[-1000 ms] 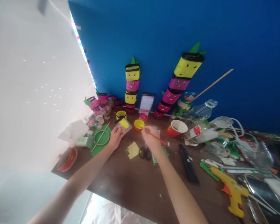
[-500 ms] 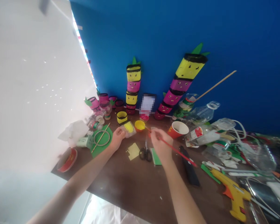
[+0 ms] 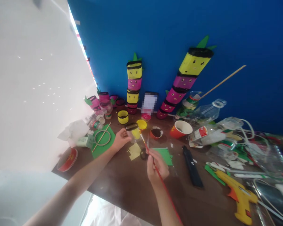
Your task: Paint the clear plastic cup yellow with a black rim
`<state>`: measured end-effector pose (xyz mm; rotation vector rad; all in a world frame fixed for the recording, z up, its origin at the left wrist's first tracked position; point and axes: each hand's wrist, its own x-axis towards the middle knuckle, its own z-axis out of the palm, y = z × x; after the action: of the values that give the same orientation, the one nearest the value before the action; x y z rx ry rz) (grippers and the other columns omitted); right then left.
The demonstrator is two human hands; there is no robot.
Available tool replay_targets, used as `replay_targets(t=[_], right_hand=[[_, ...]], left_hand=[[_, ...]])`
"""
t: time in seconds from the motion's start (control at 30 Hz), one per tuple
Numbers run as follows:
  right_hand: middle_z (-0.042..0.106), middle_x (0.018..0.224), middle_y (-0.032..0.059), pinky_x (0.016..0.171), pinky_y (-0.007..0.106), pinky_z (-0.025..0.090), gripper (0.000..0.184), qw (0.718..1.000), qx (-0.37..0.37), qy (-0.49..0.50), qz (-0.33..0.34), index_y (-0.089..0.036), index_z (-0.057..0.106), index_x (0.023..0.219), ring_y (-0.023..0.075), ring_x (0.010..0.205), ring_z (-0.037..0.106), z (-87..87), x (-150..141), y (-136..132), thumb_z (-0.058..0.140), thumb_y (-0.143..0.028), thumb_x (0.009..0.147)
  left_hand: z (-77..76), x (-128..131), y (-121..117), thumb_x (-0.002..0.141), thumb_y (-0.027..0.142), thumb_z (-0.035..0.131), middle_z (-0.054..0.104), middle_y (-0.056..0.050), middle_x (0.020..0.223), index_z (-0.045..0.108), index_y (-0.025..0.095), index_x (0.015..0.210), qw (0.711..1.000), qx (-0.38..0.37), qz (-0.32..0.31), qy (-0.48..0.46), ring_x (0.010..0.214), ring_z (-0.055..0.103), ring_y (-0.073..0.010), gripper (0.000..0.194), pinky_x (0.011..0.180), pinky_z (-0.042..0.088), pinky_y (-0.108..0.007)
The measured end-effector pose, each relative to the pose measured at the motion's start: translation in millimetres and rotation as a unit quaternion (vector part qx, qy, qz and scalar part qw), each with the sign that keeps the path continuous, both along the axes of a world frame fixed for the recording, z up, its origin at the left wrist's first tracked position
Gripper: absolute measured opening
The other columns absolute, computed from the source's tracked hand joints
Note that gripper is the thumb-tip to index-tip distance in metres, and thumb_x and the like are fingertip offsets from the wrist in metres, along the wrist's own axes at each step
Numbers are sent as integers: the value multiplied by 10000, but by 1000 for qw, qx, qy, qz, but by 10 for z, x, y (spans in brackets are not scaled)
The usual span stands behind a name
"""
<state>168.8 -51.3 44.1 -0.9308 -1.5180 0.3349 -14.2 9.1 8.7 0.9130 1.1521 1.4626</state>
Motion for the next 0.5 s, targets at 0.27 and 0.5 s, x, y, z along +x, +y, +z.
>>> replay_targets(t=[0.27,0.5], right_hand=[[697,845,76,747,348,568,208,998,37,-48,14,-168,649,894,190,808,672,15,-22,-76,551,-44,758],[697,834,63,772,360,566,218,997,45,-61,25,-172,644,882,180,787,674,-29,-34,-54,550,-26,751]], left_hand=[[-7,17,-11,534,156,708,639,14,727,525,171,739,1000,-9,2,11,730,612,-116,276,741,478,-270],[-9,20,-18,517,138,706,630,20,708,523,171,734,1000,-11,-2,15,722,608,-111,285,705,480,-247]])
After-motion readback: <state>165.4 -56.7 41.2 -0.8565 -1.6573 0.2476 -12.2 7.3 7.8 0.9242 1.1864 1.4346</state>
